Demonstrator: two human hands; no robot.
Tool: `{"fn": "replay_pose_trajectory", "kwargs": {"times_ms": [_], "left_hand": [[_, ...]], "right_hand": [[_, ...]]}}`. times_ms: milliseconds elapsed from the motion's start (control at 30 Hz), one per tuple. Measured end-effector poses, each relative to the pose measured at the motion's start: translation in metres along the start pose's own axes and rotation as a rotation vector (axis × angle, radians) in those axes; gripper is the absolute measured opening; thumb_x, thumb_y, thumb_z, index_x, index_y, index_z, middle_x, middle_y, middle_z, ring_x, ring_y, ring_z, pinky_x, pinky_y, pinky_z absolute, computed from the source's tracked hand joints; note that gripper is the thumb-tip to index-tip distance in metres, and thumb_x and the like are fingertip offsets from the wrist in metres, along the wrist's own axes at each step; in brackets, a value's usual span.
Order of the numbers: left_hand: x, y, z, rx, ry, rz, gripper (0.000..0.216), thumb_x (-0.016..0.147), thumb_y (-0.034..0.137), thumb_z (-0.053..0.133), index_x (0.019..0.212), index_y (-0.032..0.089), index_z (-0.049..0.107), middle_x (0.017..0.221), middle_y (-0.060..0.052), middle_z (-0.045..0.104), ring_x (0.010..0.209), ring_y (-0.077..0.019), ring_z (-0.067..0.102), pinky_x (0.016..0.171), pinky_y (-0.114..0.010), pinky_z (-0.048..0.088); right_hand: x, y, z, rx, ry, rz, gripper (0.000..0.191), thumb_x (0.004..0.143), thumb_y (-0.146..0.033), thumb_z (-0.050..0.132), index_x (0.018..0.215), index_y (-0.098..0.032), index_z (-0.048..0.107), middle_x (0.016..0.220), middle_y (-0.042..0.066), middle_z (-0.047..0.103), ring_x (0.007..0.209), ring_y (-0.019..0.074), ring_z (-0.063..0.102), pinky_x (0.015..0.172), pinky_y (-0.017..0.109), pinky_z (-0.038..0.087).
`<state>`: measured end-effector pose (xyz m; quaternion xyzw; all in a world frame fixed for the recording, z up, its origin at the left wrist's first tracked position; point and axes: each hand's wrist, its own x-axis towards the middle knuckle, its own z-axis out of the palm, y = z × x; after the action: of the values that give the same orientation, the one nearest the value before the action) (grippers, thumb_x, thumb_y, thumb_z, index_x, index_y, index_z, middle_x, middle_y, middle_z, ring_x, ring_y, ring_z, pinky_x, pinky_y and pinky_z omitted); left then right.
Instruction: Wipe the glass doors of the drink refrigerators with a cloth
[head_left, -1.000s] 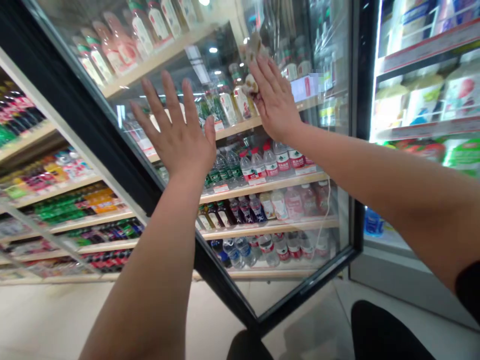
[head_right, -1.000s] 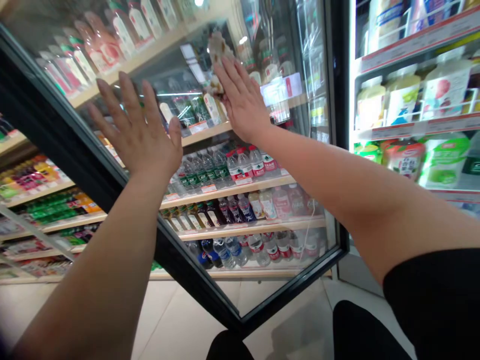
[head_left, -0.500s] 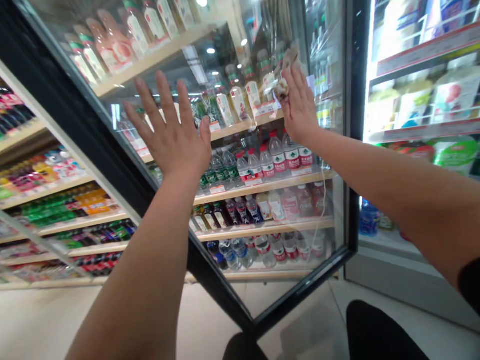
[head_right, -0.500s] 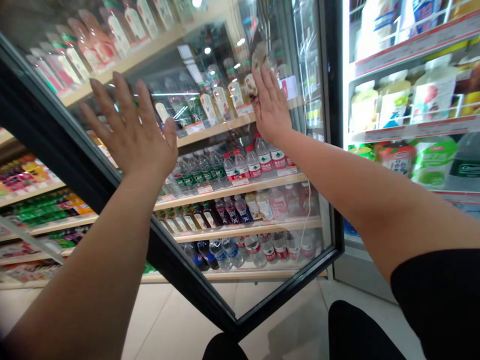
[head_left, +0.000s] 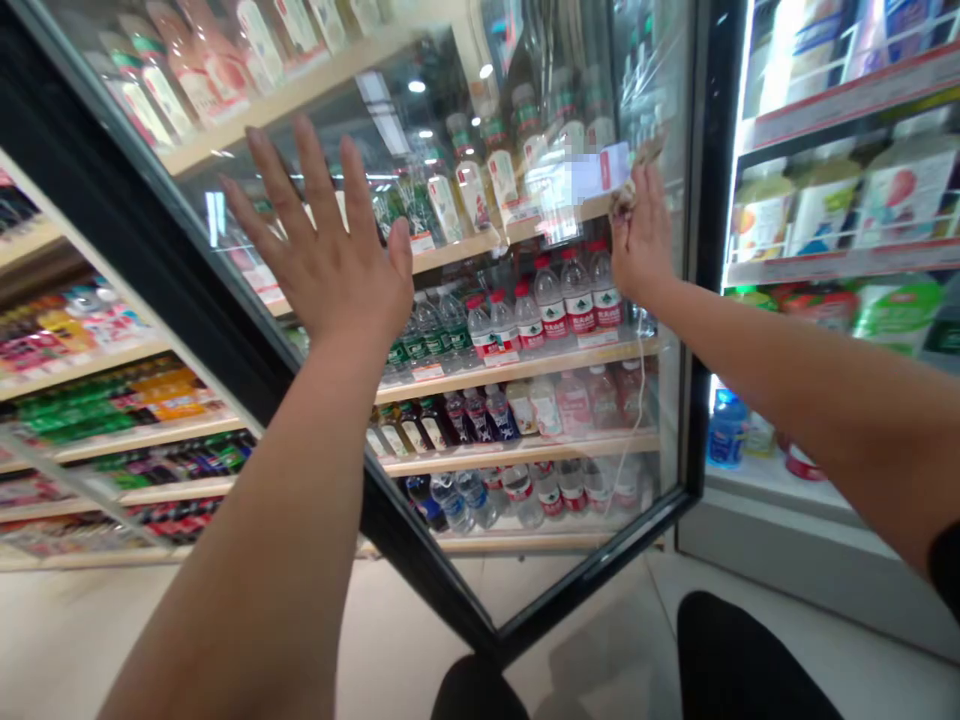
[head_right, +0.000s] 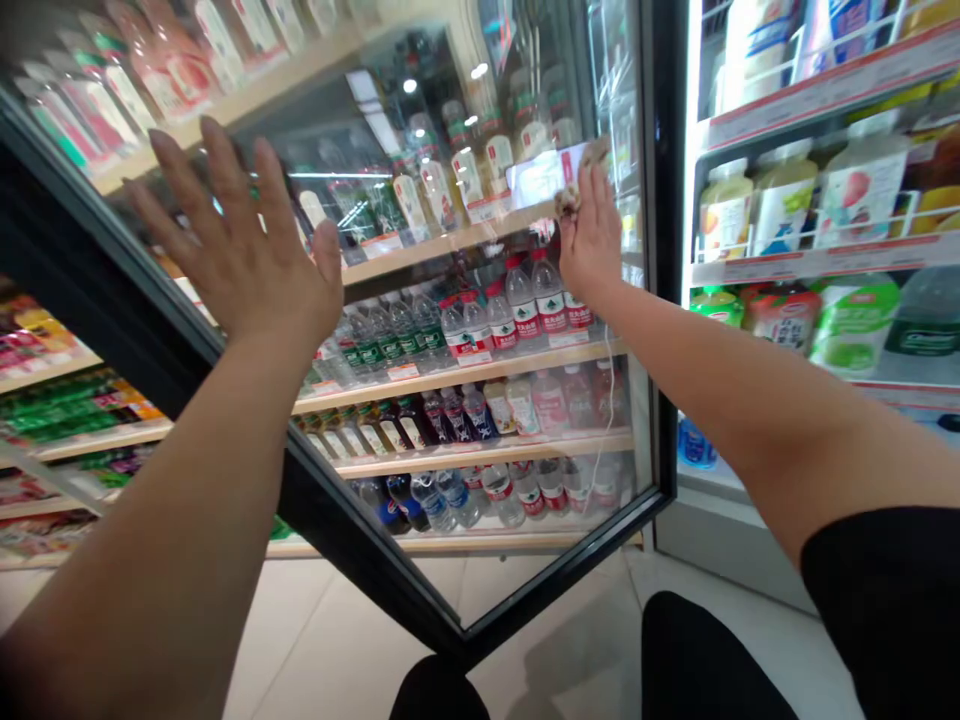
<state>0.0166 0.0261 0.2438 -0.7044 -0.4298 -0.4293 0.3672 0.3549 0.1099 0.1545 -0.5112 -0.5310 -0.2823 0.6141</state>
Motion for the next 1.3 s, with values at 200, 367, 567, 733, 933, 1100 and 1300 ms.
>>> {"fn": "replay_pose_trajectory", "kwargs": {"times_ms": [200, 367, 567, 733, 933, 1100, 1300], "left_hand": [[0.000, 0.000, 0.001, 0.025, 0.007, -0.006, 0.072, 0.092, 0.043, 0.038, 0.159, 0.031, 0.013, 0.165, 0.015, -0.006, 0.153, -0.0293, -0.008, 0.121, -0.056, -0.015], [0.000, -0.002, 0.002, -0.049, -0.014, -0.014, 0.073, 0.091, 0.049, 0.038, 0.158, 0.037, 0.012, 0.164, 0.019, -0.008, 0.152, -0.0259, -0.014, 0.119, -0.048, -0.024], [0.006, -0.013, 0.012, 0.064, -0.004, 0.001, 0.073, 0.092, 0.049, 0.034, 0.156, 0.040, 0.001, 0.160, 0.023, -0.022, 0.150, -0.0200, -0.024, 0.106, -0.029, -0.039], [0.015, -0.022, 0.021, 0.186, -0.024, 0.011, 0.087, 0.091, 0.039, 0.047, 0.153, 0.043, -0.013, 0.143, 0.030, -0.042, 0.120, -0.0062, -0.054, 0.093, -0.028, -0.049], [0.015, -0.015, 0.014, 0.188, -0.072, -0.029, 0.079, 0.094, 0.040, 0.041, 0.155, 0.037, -0.010, 0.160, 0.016, -0.026, 0.142, -0.0183, -0.037, 0.090, -0.028, -0.049], [0.017, -0.012, 0.014, 0.190, -0.093, -0.048, 0.077, 0.096, 0.043, 0.038, 0.154, 0.039, -0.012, 0.161, 0.014, -0.026, 0.144, -0.0200, -0.035, 0.091, -0.032, -0.049], [0.019, -0.013, 0.013, 0.141, -0.139, -0.057, 0.082, 0.094, 0.042, 0.044, 0.155, 0.036, -0.009, 0.164, 0.007, -0.020, 0.149, -0.0312, -0.025, 0.107, -0.053, -0.040]], "right_hand": [[0.003, 0.002, -0.003, -0.007, -0.038, 0.056, 0.064, 0.098, -0.044, 0.017, 0.156, -0.017, 0.018, 0.166, -0.001, 0.016, 0.153, 0.0163, 0.009, 0.128, 0.042, 0.012], [-0.039, -0.009, -0.004, -0.040, -0.092, -0.022, 0.063, 0.098, -0.042, 0.020, 0.156, -0.018, 0.021, 0.164, 0.005, 0.021, 0.154, 0.0195, 0.013, 0.126, 0.050, 0.018], [-0.013, -0.042, -0.004, -0.070, -0.066, -0.104, 0.058, 0.099, -0.037, 0.021, 0.157, -0.030, 0.019, 0.164, -0.004, 0.020, 0.153, 0.0158, 0.013, 0.126, 0.045, 0.022], [-0.028, -0.075, -0.004, -0.096, -0.114, -0.117, 0.060, 0.098, -0.035, 0.021, 0.157, -0.026, 0.021, 0.164, -0.002, 0.021, 0.153, 0.0162, 0.012, 0.126, 0.047, 0.023], [-0.017, -0.096, -0.003, -0.087, -0.138, -0.114, 0.058, 0.099, -0.039, 0.020, 0.156, -0.034, 0.022, 0.164, -0.010, 0.018, 0.153, 0.0120, 0.012, 0.127, 0.040, 0.020], [-0.011, -0.110, -0.002, -0.088, -0.085, -0.125, 0.058, 0.099, -0.034, 0.018, 0.157, -0.028, 0.022, 0.164, -0.004, 0.020, 0.153, 0.0165, 0.013, 0.127, 0.045, 0.019], [-0.004, -0.129, -0.004, -0.104, -0.087, -0.163, 0.057, 0.099, -0.032, 0.021, 0.156, -0.035, 0.021, 0.163, -0.008, 0.022, 0.153, 0.0140, 0.015, 0.127, 0.041, 0.024]]}}
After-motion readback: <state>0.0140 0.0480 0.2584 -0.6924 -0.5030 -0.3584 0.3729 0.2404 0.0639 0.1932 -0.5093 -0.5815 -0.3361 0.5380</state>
